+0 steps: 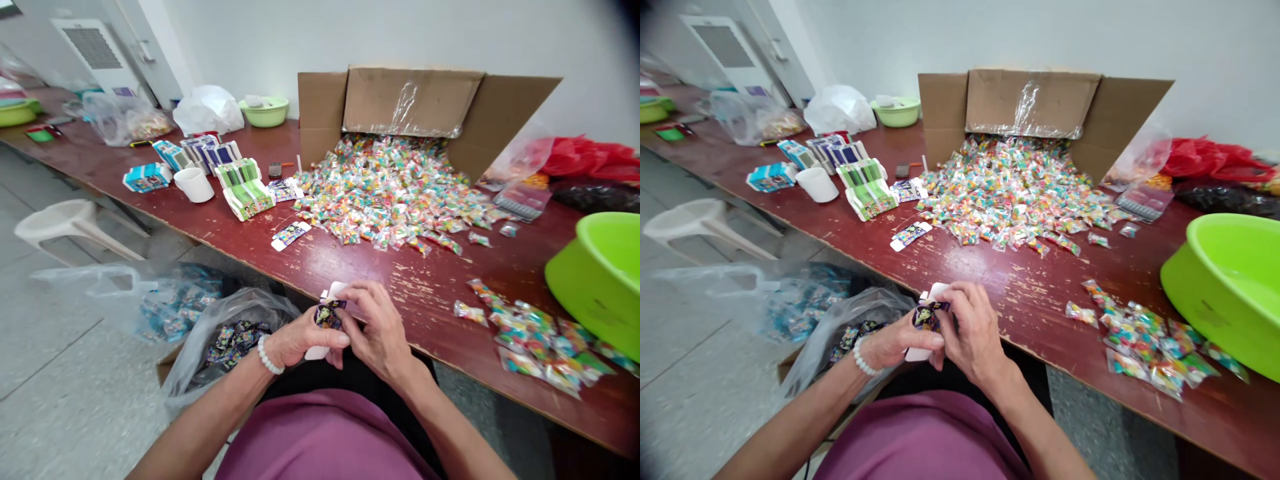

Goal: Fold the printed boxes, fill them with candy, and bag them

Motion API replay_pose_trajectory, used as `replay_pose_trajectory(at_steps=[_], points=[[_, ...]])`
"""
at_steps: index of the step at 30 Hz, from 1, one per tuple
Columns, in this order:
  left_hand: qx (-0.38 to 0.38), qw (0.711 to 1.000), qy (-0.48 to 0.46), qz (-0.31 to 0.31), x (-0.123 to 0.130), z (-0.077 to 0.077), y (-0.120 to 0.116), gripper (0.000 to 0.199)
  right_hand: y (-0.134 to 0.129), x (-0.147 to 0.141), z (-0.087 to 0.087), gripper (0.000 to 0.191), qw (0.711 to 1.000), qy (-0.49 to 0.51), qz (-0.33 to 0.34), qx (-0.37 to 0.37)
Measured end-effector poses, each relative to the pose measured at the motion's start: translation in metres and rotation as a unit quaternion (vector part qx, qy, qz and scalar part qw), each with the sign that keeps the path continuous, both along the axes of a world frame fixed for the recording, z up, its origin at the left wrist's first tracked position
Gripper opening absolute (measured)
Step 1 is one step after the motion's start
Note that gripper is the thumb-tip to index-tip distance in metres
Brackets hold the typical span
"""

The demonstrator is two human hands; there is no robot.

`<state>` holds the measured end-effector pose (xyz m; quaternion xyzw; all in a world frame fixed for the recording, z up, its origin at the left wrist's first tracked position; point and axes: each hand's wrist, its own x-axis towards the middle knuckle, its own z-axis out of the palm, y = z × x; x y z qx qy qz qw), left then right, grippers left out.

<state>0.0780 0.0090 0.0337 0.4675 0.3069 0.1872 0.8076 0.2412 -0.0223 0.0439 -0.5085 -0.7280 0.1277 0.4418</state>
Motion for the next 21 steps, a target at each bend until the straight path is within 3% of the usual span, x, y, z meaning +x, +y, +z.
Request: replay_pose_trajectory(at_steps=[4,9,16,19,21], points=[[0.088,0.992,0.091,-0.007,-0.002,0.005,0.003,0.004,0.000,0.005,0.006,0.021,0.994,-0.058,0.073,-0.051],[0.174,0.973,0.145,-0.044,-0.003,0.005,0.007,0.006,0.000,0.007,0.007,0.012,0.991,-0.073,0.063,-0.096],[0.120,0.981,0.146,-0.043,-0.001,0.004,0.004,0.012,0.001,0.014,0.010,0.009,0.976,-0.028,0.138,-0.167],[0.127,0.978,0.153,-0.062,0.002,0.002,0.003,0.006,0.002,0.015,0.009,0.007,0.968,-0.041,0.144,-0.203],[0.132,0.978,0.155,-0.038,0.004,-0.002,0.002,0.007,0.002,0.013,0.007,0.006,0.973,-0.018,0.130,-0.190]])
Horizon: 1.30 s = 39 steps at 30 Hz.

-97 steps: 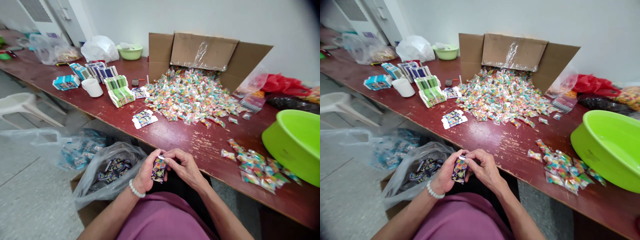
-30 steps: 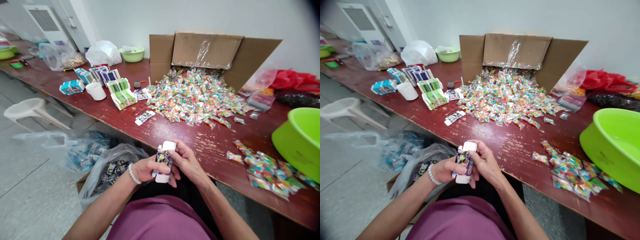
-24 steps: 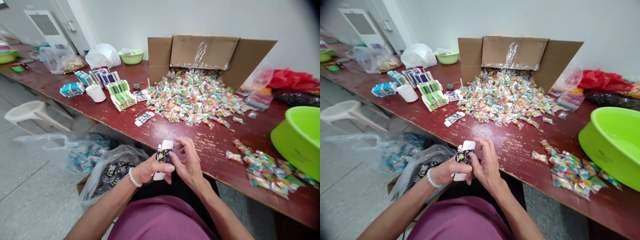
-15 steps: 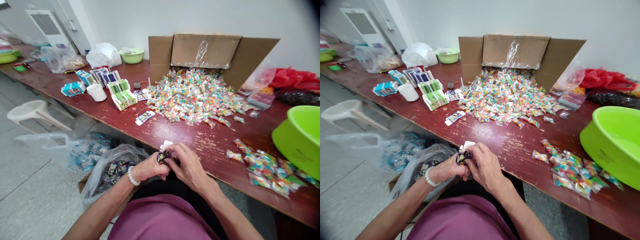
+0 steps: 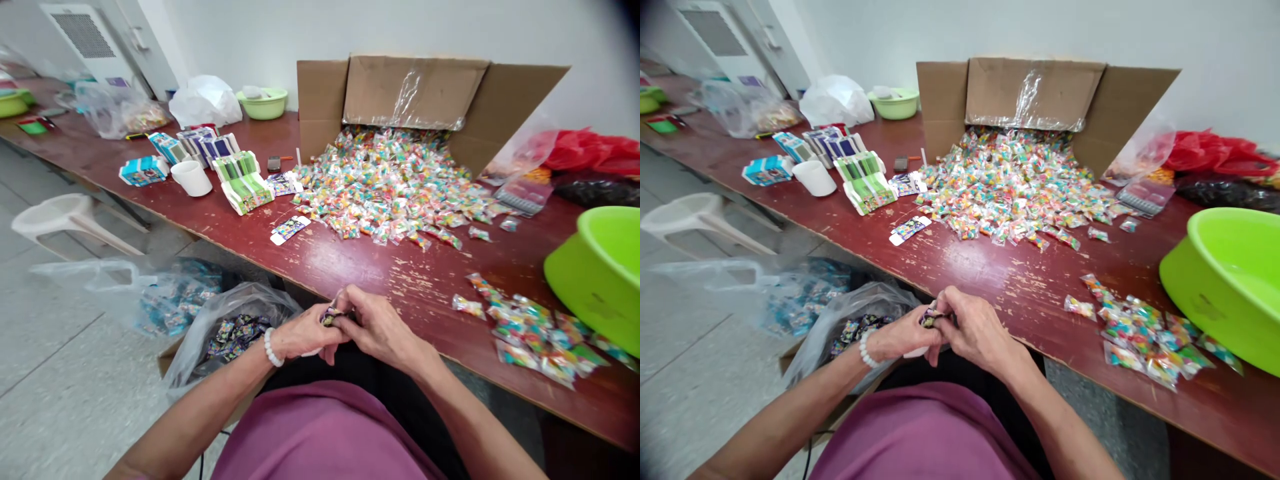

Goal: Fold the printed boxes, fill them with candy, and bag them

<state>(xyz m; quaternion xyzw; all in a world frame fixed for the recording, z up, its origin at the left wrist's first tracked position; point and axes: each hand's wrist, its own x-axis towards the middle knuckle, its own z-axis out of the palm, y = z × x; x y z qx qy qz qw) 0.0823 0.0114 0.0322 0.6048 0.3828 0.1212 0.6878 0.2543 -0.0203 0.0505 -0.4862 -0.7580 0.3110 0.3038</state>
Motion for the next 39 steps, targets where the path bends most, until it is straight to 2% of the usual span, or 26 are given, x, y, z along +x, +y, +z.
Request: replay_pose_trajectory(at_steps=[2,4,6,8,10,13,15,18,20,22,25,29,31,34,39], points=[[0.008,0.999,-0.001,0.051,0.003,-0.003,0.000,0.013,0.000,-0.004,-0.004,0.006,0.997,0.040,-0.050,0.032],[0.003,0.994,-0.011,0.105,0.006,-0.005,0.000,0.017,0.001,-0.008,-0.010,0.015,0.986,0.080,-0.132,0.062],[-0.022,0.988,-0.033,0.146,0.008,-0.006,0.000,0.024,0.002,-0.011,-0.016,0.028,0.975,0.128,-0.180,0.038],[-0.057,0.984,-0.053,0.162,0.009,-0.006,-0.001,0.034,0.003,-0.012,-0.020,0.025,0.968,0.184,-0.160,-0.054],[-0.073,0.985,-0.068,0.142,0.007,-0.007,0.000,0.037,0.005,-0.010,-0.022,0.024,0.958,0.224,-0.132,-0.124],[-0.011,0.991,-0.075,0.110,0.001,-0.009,-0.001,0.033,0.008,-0.006,-0.021,0.029,0.950,0.242,-0.159,-0.118],[0.020,0.989,-0.082,0.125,-0.002,-0.011,-0.004,0.032,0.009,-0.004,-0.020,0.030,0.948,0.247,-0.156,-0.124],[-0.048,0.973,-0.135,0.182,0.000,-0.012,-0.012,0.036,0.008,-0.009,-0.021,0.029,0.932,0.297,-0.146,-0.146],[-0.104,0.956,-0.178,0.207,0.004,-0.011,-0.017,0.041,0.006,-0.015,-0.024,0.041,0.909,0.354,-0.164,-0.149],[-0.114,0.949,-0.201,0.216,0.008,-0.010,-0.020,0.043,0.003,-0.021,-0.029,0.044,0.889,0.390,-0.193,-0.145],[-0.045,0.952,-0.182,0.242,0.008,-0.009,-0.020,0.046,0.001,-0.025,-0.032,0.035,0.889,0.385,-0.225,-0.109],[0.069,0.941,-0.121,0.309,0.004,-0.008,-0.021,0.066,0.001,-0.023,-0.030,0.032,0.896,0.378,-0.209,-0.100],[0.101,0.945,-0.092,0.296,0.001,-0.008,-0.021,0.069,0.001,-0.022,-0.029,0.035,0.898,0.380,-0.198,-0.105],[0.118,0.956,-0.069,0.260,-0.001,-0.007,-0.021,0.063,0.001,-0.020,-0.031,0.036,0.904,0.374,-0.180,-0.104],[0.051,0.967,-0.123,0.218,-0.004,-0.005,-0.014,0.041,0.004,-0.009,-0.034,0.024,0.912,0.353,-0.178,-0.113]])
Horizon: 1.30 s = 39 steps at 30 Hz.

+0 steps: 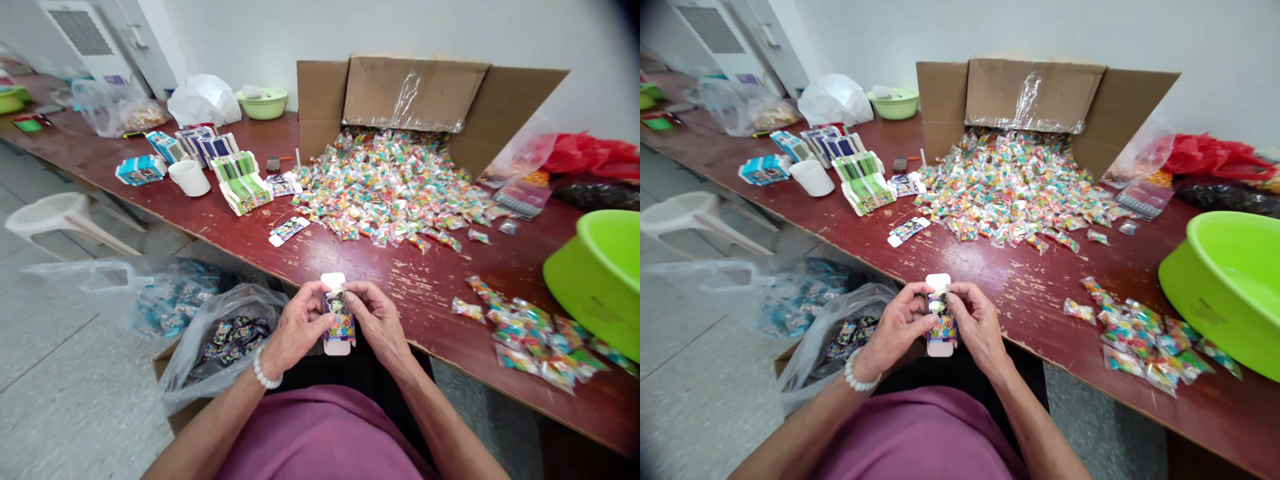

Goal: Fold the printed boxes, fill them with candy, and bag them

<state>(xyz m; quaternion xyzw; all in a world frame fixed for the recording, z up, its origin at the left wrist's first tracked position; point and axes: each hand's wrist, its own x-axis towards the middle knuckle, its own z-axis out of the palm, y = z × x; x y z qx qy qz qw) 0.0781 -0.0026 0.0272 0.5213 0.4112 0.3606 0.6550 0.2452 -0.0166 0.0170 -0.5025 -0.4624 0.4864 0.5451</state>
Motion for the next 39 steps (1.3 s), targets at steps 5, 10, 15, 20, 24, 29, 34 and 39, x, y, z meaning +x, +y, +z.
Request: replay_pose_trajectory(at_steps=[5,10,15,20,24,29,34,39], points=[[-0.007,1.000,-0.002,-0.027,-0.003,0.002,0.004,0.024,0.006,0.011,0.005,0.028,0.996,0.044,0.035,-0.066],[0.005,0.999,-0.011,-0.040,-0.005,-0.003,0.001,0.023,0.005,0.016,0.005,0.034,0.995,0.036,0.071,-0.063],[-0.087,0.992,-0.094,0.008,-0.002,-0.003,-0.003,0.043,0.001,0.018,0.002,0.017,0.992,-0.104,0.052,0.045],[-0.230,0.960,-0.141,-0.075,0.003,-0.010,-0.005,0.053,0.000,0.012,0.003,0.016,0.977,-0.178,0.063,0.103],[-0.250,0.961,-0.111,-0.040,0.006,-0.016,-0.004,0.063,0.002,0.011,0.005,0.020,0.980,-0.161,0.100,0.058],[-0.227,0.971,-0.071,-0.031,0.008,-0.017,0.000,0.072,0.010,0.009,0.011,0.022,0.989,-0.075,0.117,-0.049],[-0.181,0.982,-0.045,-0.028,0.008,-0.016,0.002,0.071,0.015,0.000,0.019,0.029,0.990,0.026,0.097,-0.097],[-0.156,0.986,-0.049,-0.032,0.005,-0.018,0.001,0.066,0.013,-0.006,0.019,0.028,0.991,0.041,0.081,-0.097]])
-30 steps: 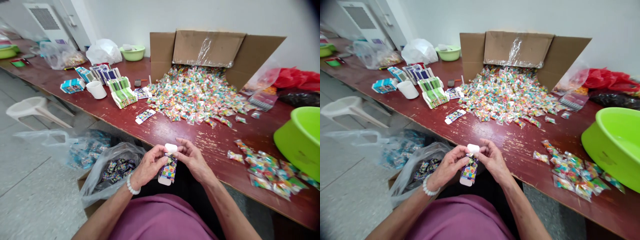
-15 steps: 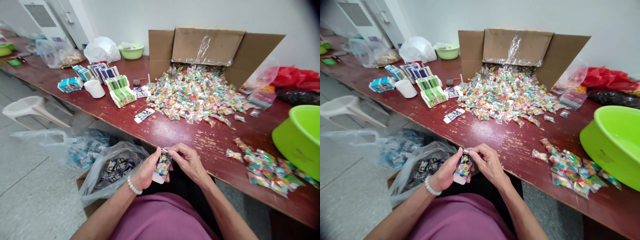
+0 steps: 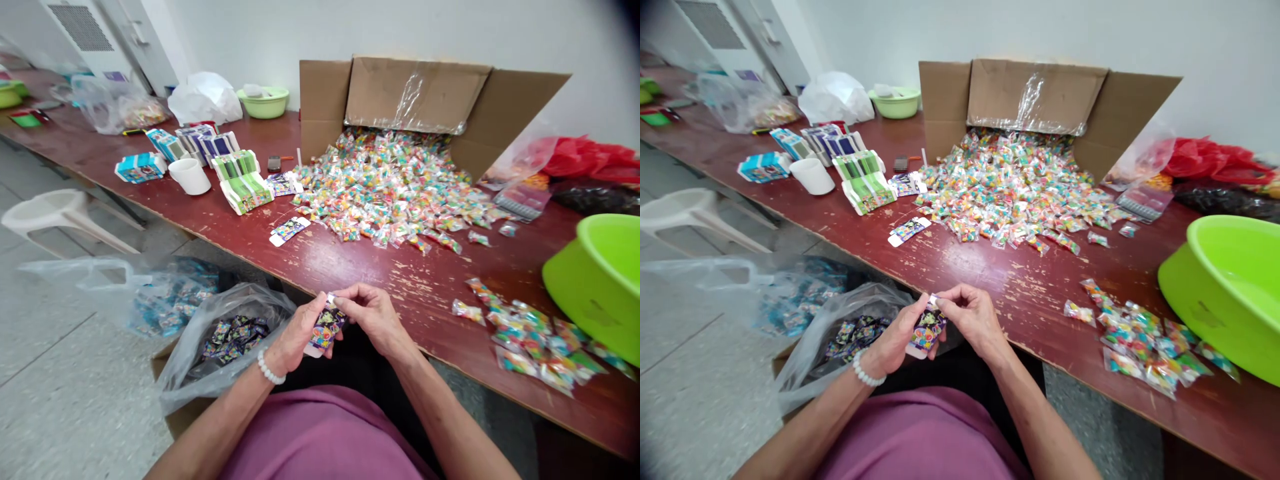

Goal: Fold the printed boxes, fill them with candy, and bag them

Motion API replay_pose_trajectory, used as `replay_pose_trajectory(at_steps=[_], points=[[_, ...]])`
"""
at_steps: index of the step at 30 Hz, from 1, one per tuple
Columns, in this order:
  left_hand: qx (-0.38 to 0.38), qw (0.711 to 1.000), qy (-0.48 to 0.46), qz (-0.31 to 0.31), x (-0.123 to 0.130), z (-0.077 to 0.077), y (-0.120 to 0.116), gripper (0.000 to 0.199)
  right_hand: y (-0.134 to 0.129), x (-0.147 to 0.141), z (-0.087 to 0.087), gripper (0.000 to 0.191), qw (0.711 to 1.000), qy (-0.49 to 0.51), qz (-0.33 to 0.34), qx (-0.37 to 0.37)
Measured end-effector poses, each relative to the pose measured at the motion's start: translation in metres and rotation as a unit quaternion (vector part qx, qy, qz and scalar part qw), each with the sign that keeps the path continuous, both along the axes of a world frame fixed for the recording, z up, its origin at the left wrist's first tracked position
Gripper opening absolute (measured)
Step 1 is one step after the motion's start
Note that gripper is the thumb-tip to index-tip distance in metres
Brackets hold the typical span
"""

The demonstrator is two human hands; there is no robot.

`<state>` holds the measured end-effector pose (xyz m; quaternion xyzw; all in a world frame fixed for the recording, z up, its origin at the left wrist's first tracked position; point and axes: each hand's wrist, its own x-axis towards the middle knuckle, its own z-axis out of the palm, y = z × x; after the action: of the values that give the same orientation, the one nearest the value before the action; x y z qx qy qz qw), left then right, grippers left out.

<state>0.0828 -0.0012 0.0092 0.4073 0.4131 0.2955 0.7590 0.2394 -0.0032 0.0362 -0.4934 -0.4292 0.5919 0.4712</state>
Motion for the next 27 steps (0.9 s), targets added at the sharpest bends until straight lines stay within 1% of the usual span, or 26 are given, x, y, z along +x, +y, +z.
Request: replay_pose_trajectory(at_steps=[3,5,8,10,11,12,14,16,17,18,19,20,21,24,25,27], points=[[0.004,1.000,-0.003,0.006,-0.002,0.000,0.000,0.064,0.000,0.000,0.000,0.028,1.000,-0.014,0.001,0.005],[-0.009,1.000,-0.017,0.010,-0.003,0.001,0.000,0.063,-0.002,0.001,0.001,0.026,0.999,-0.017,0.026,0.027],[-0.042,0.998,-0.045,0.008,-0.002,0.002,0.000,0.065,-0.007,0.002,-0.001,0.021,0.990,-0.054,0.067,0.111],[-0.062,0.996,-0.062,0.011,0.000,0.002,-0.002,0.065,-0.013,0.001,-0.006,0.017,0.976,-0.116,0.072,0.170],[-0.069,0.995,-0.071,0.016,0.001,0.001,-0.002,0.065,-0.015,0.001,-0.009,0.015,0.969,-0.146,0.067,0.189],[-0.074,0.994,-0.080,0.021,0.002,0.000,-0.003,0.063,-0.016,0.001,-0.012,0.014,0.964,-0.171,0.062,0.194],[-0.088,0.991,-0.099,0.022,0.003,-0.002,-0.005,0.058,-0.011,0.004,-0.018,0.016,0.962,-0.203,0.069,0.171],[-0.100,0.987,-0.120,0.030,0.002,-0.005,-0.006,0.051,0.006,0.010,-0.022,0.021,0.957,-0.237,0.082,0.146],[-0.103,0.986,-0.127,0.039,0.001,-0.007,-0.007,0.048,0.019,0.014,-0.023,0.024,0.950,-0.265,0.075,0.145],[-0.103,0.985,-0.129,0.050,-0.001,-0.009,-0.008,0.045,0.036,0.019,-0.024,0.024,0.939,-0.300,0.051,0.158],[-0.103,0.985,-0.126,0.059,-0.003,-0.012,-0.010,0.043,0.055,0.025,-0.026,0.023,0.921,-0.347,-0.001,0.179],[-0.104,0.985,-0.119,0.063,-0.005,-0.015,-0.012,0.042,0.076,0.030,-0.027,0.024,0.894,-0.398,-0.053,0.198],[-0.110,0.986,-0.109,0.061,-0.006,-0.019,-0.014,0.041,0.096,0.035,-0.029,0.027,0.883,-0.414,-0.075,0.208],[-0.138,0.985,-0.083,0.063,-0.014,-0.036,-0.020,0.041,0.150,0.043,-0.038,0.037,0.868,-0.434,-0.095,0.222],[-0.141,0.986,-0.068,0.064,-0.019,-0.042,-0.021,0.040,0.162,0.044,-0.042,0.036,0.866,-0.437,-0.092,0.224],[-0.117,0.992,-0.024,0.047,-0.031,-0.052,-0.019,0.040,0.177,0.046,-0.048,0.026,0.868,-0.435,-0.086,0.222]])
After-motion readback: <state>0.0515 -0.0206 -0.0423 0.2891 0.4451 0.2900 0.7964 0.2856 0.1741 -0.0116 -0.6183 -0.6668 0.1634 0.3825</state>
